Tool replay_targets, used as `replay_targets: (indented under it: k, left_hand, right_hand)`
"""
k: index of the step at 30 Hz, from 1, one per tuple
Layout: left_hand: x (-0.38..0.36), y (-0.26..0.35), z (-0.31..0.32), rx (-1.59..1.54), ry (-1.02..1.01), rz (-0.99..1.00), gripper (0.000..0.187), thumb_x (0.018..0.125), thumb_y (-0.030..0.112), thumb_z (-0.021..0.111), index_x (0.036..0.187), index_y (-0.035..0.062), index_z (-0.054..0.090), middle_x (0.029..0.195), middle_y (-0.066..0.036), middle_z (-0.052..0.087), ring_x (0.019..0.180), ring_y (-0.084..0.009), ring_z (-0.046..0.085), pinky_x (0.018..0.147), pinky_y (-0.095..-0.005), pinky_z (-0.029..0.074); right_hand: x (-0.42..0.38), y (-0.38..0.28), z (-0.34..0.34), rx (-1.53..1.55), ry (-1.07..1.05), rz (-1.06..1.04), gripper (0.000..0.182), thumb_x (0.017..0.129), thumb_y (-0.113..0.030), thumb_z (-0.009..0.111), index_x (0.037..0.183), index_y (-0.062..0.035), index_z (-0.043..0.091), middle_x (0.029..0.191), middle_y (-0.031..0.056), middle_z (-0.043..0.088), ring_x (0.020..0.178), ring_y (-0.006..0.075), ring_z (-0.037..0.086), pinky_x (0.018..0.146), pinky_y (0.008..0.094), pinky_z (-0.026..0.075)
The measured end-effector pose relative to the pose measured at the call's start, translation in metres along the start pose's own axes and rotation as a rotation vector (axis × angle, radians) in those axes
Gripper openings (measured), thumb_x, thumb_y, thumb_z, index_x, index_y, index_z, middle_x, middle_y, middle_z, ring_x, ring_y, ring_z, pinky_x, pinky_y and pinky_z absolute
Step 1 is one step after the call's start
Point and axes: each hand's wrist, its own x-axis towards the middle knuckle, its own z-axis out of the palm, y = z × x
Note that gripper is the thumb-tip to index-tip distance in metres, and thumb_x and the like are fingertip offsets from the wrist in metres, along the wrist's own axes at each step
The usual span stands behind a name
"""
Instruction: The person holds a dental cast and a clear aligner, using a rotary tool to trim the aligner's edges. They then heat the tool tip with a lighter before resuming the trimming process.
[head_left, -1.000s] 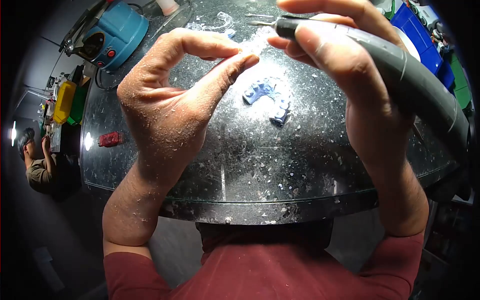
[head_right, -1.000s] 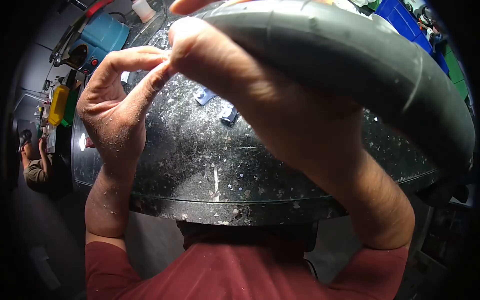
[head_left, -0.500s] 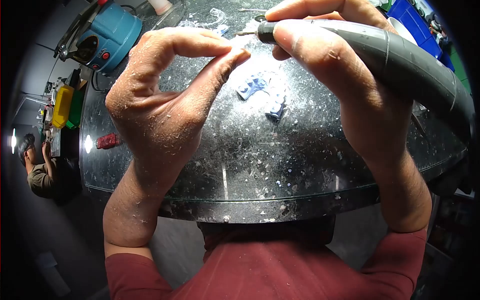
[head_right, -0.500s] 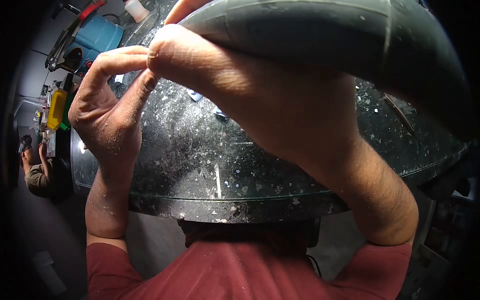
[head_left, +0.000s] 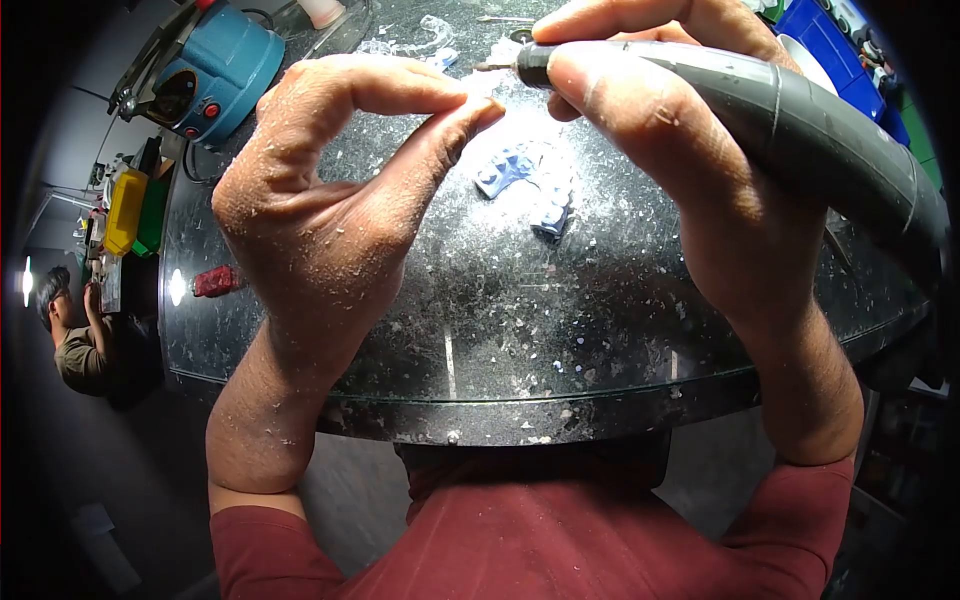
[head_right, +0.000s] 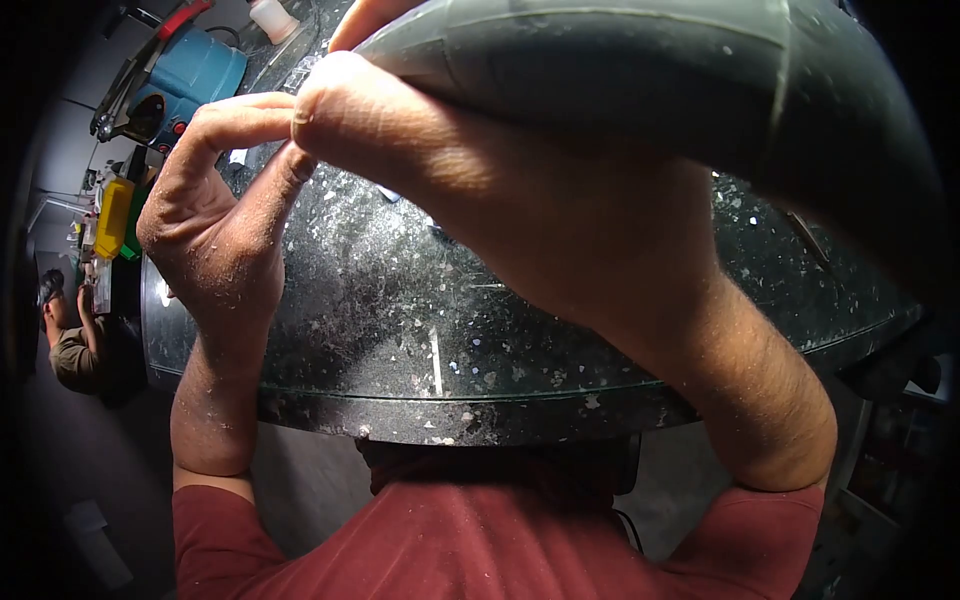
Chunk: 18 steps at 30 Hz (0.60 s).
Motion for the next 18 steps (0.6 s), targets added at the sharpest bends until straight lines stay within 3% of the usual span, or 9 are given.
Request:
replay_targets:
  k: [18]
  left_hand:
    - [-0.0001, -0.0007, -0.0018, 0.049, -0.026, 0.063, 0.017, 0.075, -0.008, 0.073, 0.09, -0.002, 0.066, 0.094, -0.01, 0.068, 0.092, -0.0164, 0.064, 0.087, -0.0293, 0.048]
  right_hand:
    - [0.0011, 0.0018, 0.0019, -0.073, 0.019, -0.019, 0.034, 0.087, -0.019, 0.071, 0.11, 0.0036, 0.061, 0.09, 0.0083, 0.065, 0.091, 0.0138, 0.064, 0.08, 0.0275, 0.052]
